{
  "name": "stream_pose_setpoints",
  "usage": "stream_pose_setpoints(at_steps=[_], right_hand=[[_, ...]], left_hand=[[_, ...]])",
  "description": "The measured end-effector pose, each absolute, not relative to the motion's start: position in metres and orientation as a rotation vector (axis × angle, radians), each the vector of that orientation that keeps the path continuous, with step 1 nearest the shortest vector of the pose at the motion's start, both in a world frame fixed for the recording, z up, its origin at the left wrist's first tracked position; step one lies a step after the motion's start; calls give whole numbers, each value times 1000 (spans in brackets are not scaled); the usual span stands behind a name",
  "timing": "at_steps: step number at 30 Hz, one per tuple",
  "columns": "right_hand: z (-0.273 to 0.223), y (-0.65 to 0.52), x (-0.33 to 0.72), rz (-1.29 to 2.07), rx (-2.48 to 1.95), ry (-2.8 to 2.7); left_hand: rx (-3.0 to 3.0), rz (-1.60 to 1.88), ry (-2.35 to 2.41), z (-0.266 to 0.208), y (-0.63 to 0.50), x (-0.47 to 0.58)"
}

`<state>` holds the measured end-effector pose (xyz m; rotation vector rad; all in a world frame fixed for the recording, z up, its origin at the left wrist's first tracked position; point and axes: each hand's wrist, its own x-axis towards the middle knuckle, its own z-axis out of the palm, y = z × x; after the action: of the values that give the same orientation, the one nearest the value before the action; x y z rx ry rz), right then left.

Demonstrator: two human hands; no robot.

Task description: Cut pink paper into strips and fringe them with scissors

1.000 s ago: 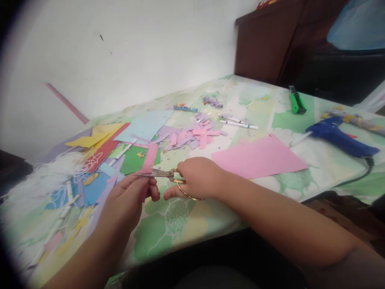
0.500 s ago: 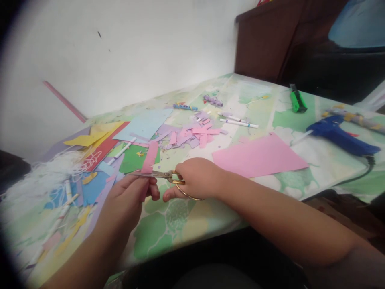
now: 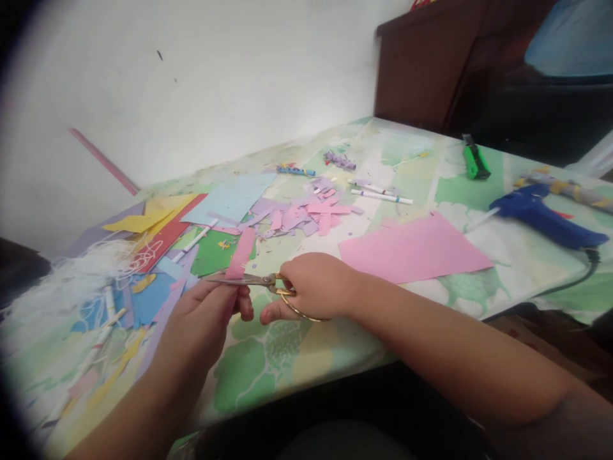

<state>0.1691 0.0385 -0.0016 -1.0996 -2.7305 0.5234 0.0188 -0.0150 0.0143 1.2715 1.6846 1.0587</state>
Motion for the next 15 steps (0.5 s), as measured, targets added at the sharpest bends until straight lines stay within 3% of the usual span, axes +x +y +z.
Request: stream_pose_setpoints(at_steps=[15], right_hand=[[-3,39,169,493,-1075,-2726]], left_hand=[[1332,991,1652,14,-16,15]])
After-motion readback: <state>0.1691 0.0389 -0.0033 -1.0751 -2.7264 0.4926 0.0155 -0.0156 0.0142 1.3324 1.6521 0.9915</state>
